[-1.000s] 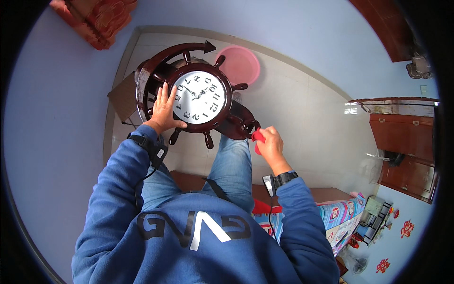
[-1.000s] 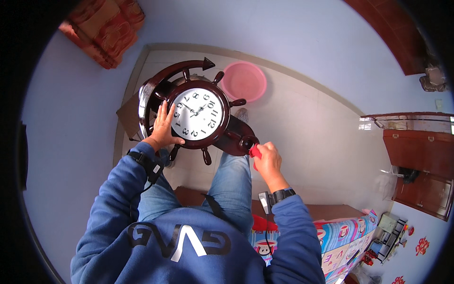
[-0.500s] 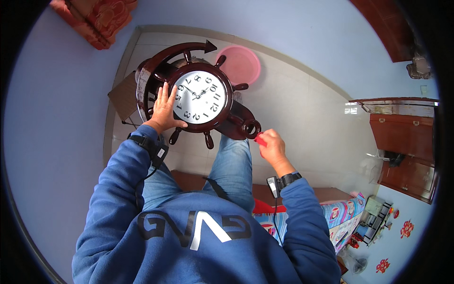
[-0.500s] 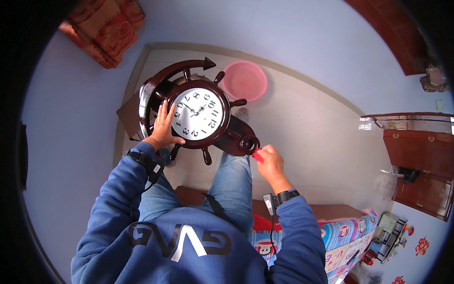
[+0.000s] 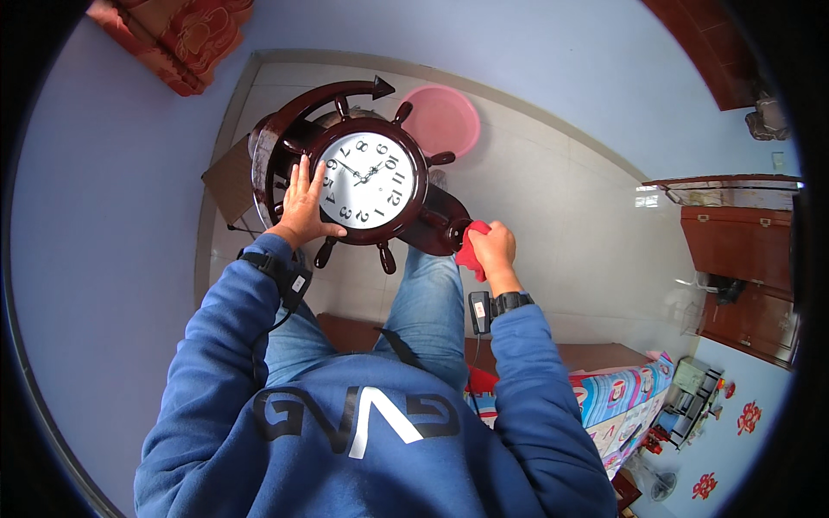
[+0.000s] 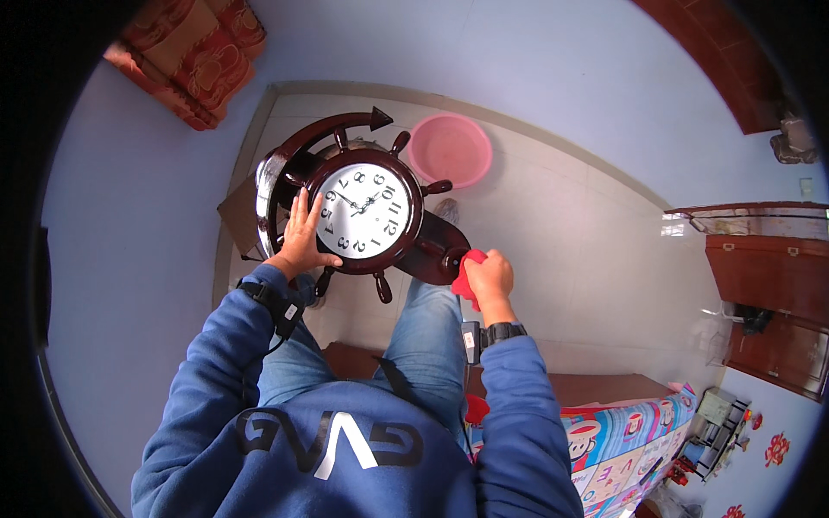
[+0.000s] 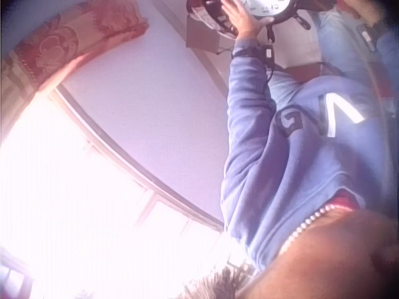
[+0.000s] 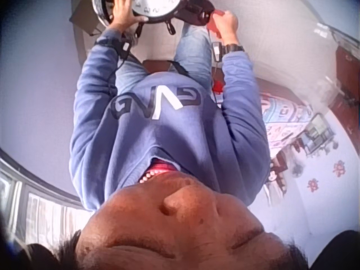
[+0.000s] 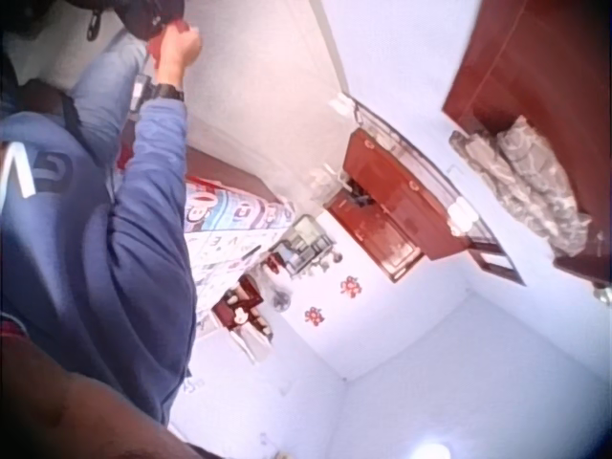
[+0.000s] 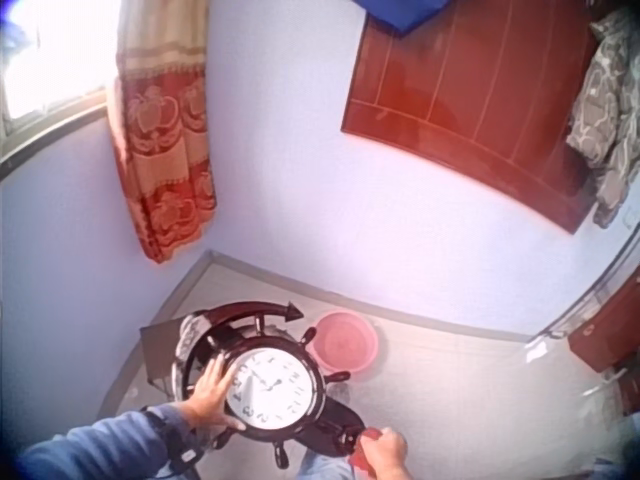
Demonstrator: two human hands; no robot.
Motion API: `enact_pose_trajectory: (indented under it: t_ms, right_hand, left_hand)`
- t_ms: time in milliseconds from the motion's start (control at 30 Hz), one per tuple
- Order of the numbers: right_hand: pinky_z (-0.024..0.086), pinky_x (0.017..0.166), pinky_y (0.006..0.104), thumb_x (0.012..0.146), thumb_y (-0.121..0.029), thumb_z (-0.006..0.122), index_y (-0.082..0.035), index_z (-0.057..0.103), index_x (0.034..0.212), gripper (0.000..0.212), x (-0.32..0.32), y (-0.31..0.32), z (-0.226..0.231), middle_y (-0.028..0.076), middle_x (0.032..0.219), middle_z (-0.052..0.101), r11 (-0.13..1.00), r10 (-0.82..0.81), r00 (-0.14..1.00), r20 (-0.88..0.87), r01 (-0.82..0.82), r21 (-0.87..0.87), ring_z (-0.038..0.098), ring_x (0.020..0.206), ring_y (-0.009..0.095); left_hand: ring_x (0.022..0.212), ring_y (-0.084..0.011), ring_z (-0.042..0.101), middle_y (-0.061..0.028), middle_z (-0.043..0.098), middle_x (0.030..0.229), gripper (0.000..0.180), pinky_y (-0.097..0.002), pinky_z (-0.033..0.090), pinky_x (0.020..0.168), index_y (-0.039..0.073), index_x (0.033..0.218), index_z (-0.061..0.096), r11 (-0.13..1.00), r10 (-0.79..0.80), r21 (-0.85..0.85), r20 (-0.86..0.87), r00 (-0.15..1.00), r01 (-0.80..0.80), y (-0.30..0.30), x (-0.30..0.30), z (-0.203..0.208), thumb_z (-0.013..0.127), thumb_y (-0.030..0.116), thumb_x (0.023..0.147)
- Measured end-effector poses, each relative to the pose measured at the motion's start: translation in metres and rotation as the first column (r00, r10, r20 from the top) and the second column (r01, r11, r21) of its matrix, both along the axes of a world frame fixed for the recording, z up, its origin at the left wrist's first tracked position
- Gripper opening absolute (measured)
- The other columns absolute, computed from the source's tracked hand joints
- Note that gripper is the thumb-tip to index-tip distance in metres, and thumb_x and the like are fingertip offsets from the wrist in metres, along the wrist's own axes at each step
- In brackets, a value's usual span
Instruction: The person wipes a ship's wheel–style wall clock with a red cloth, then rinses and wrings the cloth in a pink basin, and continues wiping the clock face and frame. The clock is handled and turned over during cleaning.
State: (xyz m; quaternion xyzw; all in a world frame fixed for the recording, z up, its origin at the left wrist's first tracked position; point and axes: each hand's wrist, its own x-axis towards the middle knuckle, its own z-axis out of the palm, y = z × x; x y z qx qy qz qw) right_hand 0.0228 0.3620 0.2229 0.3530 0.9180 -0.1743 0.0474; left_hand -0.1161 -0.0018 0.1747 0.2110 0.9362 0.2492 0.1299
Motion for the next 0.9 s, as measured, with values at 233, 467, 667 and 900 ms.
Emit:
enact_pose_trajectory:
  t_ms: [233, 467, 667, 900]
  right_hand:
    - [0.054, 0.062, 0.0338, 0.078, 0.0, 0.072, 0.002, 0.067, 0.085, 0.009, 0.048, 0.011, -0.022, 0.01, 0.083, 0.069, 0.322, -0.629, 0.767, 0.126, 0.405, -0.856, 0.067, 0.07, 0.02]
    - [0.054, 0.071, 0.0438, 0.076, -0.016, 0.077, -0.007, 0.069, 0.086, 0.016, 0.014, 0.006, 0.017, 0.009, 0.095, 0.067, 0.893, 0.448, 0.883, -0.137, -0.436, 0.111, 0.068, 0.084, 0.03]
    - [0.053, 0.078, 0.0475, 0.077, -0.023, 0.076, -0.009, 0.068, 0.085, 0.018, -0.034, -0.007, 0.031, 0.011, 0.1, 0.066, 0.766, 0.643, 0.765, -0.02, -0.643, 0.022, 0.066, 0.092, 0.034]
    - [0.053, 0.079, 0.0465, 0.078, -0.025, 0.075, -0.012, 0.069, 0.088, 0.018, -0.036, 0.013, 0.031, 0.011, 0.093, 0.068, 0.881, 0.457, 0.885, 0.09, -0.435, -0.186, 0.066, 0.09, 0.036]
  left_hand:
    - [0.151, -0.046, 0.007, -0.0245, 0.001, 0.164, 0.149, -0.055, 0.023, 0.118, 0.016, 0.159, 0.014, 1.0, 0.005, 0.013, 0.035, 0.999, -0.006, -0.001, 0.0, 0.006, 0.1, 0.042, 0.041]
    - [0.15, -0.0464, 0.007, -0.0243, 0.0, 0.164, 0.147, -0.0561, 0.024, 0.117, 0.017, 0.159, 0.016, 1.0, -0.004, 0.008, 0.048, 0.999, 0.004, -0.002, 0.0, 0.008, 0.1, 0.039, 0.041]
    - [0.151, -0.0456, 0.007, -0.0233, 0.0, 0.164, 0.147, -0.0548, 0.024, 0.118, 0.018, 0.159, 0.016, 1.0, 0.006, -0.005, 0.059, 0.998, -0.005, -0.001, 0.0, 0.01, 0.1, 0.04, 0.04]
    - [0.151, -0.0455, 0.007, -0.0233, 0.0, 0.164, 0.147, -0.0548, 0.024, 0.118, 0.017, 0.159, 0.017, 1.0, 0.003, 0.016, 0.048, 0.999, -0.004, -0.001, -0.001, 0.006, 0.1, 0.04, 0.04]
